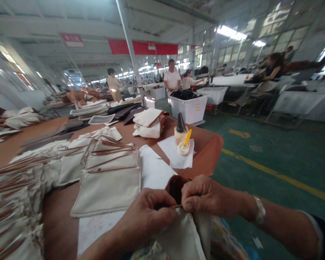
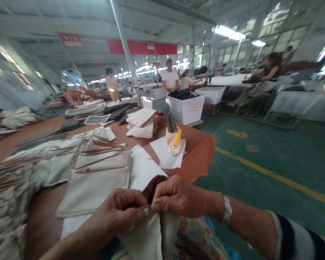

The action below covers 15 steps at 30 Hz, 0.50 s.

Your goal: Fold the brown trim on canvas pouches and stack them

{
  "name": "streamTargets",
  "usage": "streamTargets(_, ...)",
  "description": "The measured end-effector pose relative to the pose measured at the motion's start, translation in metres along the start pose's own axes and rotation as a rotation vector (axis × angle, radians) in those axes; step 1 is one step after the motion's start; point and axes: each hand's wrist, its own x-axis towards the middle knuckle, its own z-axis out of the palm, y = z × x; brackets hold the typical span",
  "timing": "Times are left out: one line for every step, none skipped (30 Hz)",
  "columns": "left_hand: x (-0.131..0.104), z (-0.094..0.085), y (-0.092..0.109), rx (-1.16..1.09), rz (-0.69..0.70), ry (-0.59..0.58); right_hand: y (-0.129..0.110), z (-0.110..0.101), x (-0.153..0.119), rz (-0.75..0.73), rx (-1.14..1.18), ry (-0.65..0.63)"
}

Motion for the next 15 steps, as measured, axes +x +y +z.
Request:
streamTargets(0.0, 0.001, 0.0, 0.006, -0.002, 0.009, 0.0, 0.001, 0.0, -0.004, -0.011, 0.001)
streamTargets(0.0, 0.002, 0.0, 0.007, 0.001, 0.013, -0.001, 0.001, 0.001, -0.01, -0.024, 0.004)
streamTargets(0.0, 0.002, 0.0, 0.01, 0.005, 0.019, -0.001, 0.002, 0.001, -0.017, -0.038, 0.005)
streamTargets(0.0, 0.003, 0.0, 0.018, 0.005, 0.031, -0.003, 0.002, 0.001, -0.022, -0.051, 0.005)
streamTargets(0.0, 0.004, 0.0, 0.031, -0.001, 0.042, -0.004, 0.002, 0.002, -0.026, -0.06, 0.004)
streamTargets(0.0, 0.005, 0.0, 0.057, -0.007, 0.056, -0.005, 0.002, 0.002, -0.03, -0.064, 0.001)
streamTargets(0.0, 0.007, -0.001, 0.102, -0.01, 0.074, -0.005, 0.002, 0.002, -0.031, -0.072, -0.003)
streamTargets(0.0, 0.008, -0.003, 0.173, 0.001, 0.1, -0.006, 0.002, 0.002, -0.027, -0.087, -0.004)
streamTargets(0.001, 0.01, -0.005, 0.27, 0.032, 0.138, -0.005, 0.002, 0.002, -0.018, -0.11, -0.003)
streamTargets(0.002, 0.011, -0.007, 0.379, 0.077, 0.183, -0.005, 0.002, 0.001, -0.004, -0.135, 0.002)
streamTargets(0.002, 0.012, -0.01, 0.479, 0.121, 0.225, -0.004, 0.003, 0.001, 0.012, -0.16, 0.009)
streamTargets(0.003, 0.013, -0.011, 0.548, 0.15, 0.256, -0.003, 0.003, 0.0, 0.026, -0.18, 0.017)
streamTargets(0.003, 0.012, -0.012, 0.565, 0.152, 0.258, -0.003, 0.003, -0.001, 0.035, -0.188, 0.023)
streamTargets(0.003, 0.011, -0.012, 0.527, 0.129, 0.227, -0.003, 0.002, -0.001, 0.039, -0.185, 0.018)
streamTargets(0.002, 0.009, -0.011, 0.447, 0.087, 0.168, -0.003, 0.002, -0.002, 0.035, -0.176, 0.006)
